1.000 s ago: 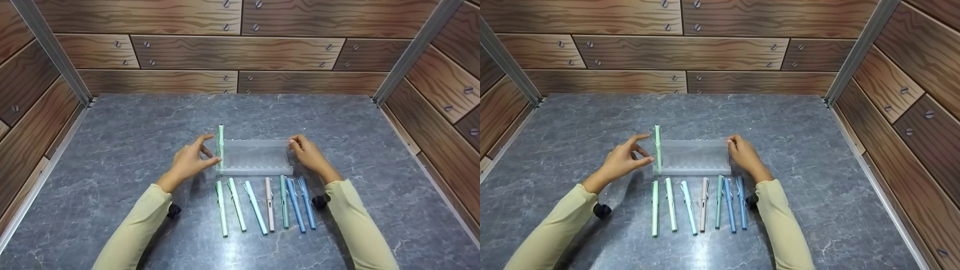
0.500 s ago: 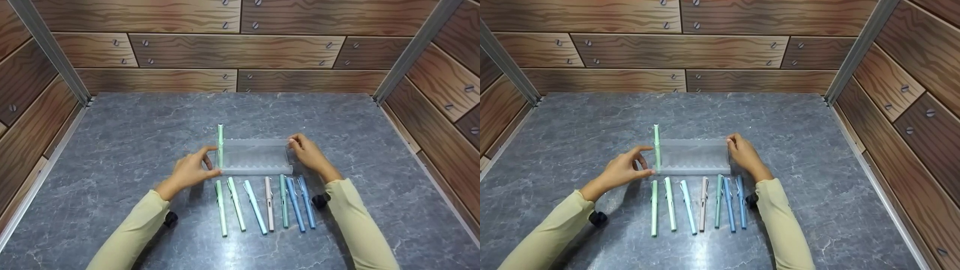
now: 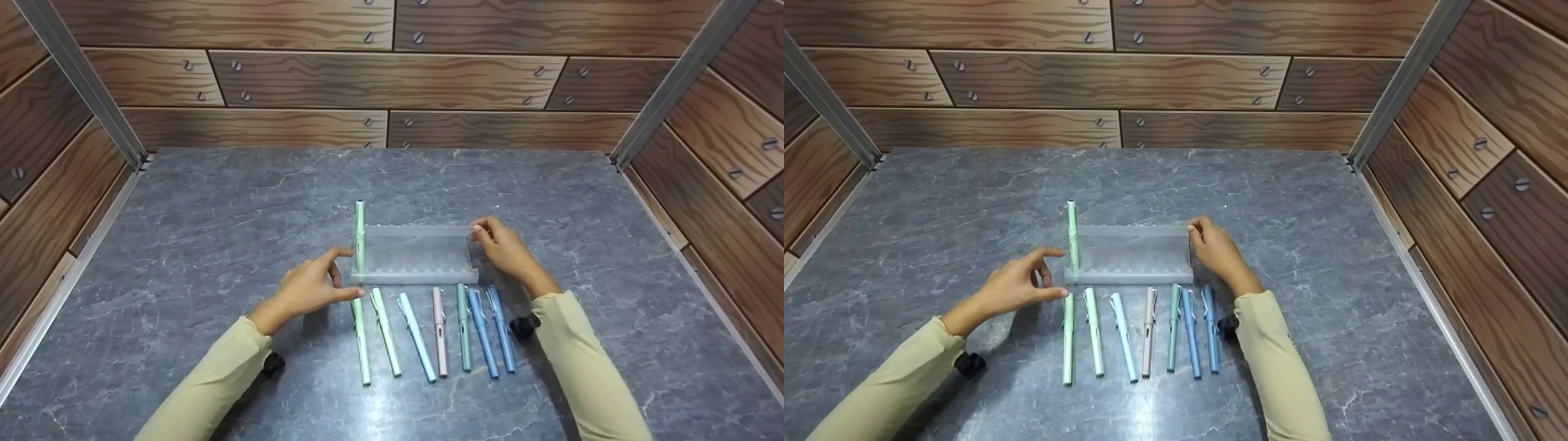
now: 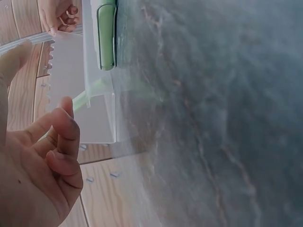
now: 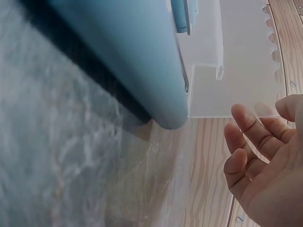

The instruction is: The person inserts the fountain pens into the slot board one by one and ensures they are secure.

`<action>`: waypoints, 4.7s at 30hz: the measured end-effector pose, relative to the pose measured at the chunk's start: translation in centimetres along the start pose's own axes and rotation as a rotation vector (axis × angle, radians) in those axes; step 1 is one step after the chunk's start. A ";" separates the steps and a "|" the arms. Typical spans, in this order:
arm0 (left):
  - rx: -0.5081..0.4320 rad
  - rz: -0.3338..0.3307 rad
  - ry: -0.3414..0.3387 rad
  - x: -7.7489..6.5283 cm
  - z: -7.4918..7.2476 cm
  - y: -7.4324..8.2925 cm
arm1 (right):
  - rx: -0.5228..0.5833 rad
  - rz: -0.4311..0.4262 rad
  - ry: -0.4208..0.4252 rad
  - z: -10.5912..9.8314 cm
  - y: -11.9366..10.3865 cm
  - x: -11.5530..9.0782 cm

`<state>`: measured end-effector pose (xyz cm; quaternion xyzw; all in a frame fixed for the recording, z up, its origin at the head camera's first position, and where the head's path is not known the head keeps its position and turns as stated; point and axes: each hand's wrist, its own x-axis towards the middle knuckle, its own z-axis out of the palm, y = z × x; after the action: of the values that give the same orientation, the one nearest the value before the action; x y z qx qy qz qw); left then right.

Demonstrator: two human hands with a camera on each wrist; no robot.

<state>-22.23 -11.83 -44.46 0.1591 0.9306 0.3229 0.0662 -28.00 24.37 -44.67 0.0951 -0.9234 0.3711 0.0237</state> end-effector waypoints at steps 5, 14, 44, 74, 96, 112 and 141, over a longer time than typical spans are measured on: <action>0.018 -0.022 -0.050 -0.4 0.2 -0.2 | -0.011 -0.006 -0.003 0.0 0.0 0.1; 0.054 -0.021 -0.139 -0.9 0.7 -0.3 | -0.006 0.004 -0.016 -0.1 -0.1 0.0; 0.063 0.034 -0.268 -1.0 1.1 -0.7 | 0.004 0.004 -0.014 0.0 0.1 0.1; 0.139 0.019 -0.278 -0.8 1.4 -0.1 | 0.005 -0.005 0.002 0.0 0.1 0.2; 0.120 0.025 -0.254 -1.1 1.0 -0.1 | 0.017 -0.018 -0.026 0.0 -0.1 0.1; -0.159 0.019 -0.275 -1.4 0.8 -0.5 | 0.012 -0.009 -0.005 0.1 0.2 0.2; -0.546 0.044 -0.352 -1.2 0.9 -0.4 | 0.036 -0.009 0.005 0.1 0.2 -0.2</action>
<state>-21.03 -12.04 -45.42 0.2090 0.7803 0.5294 0.2592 -27.86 24.43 -44.90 0.0986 -0.9161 0.3878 0.0262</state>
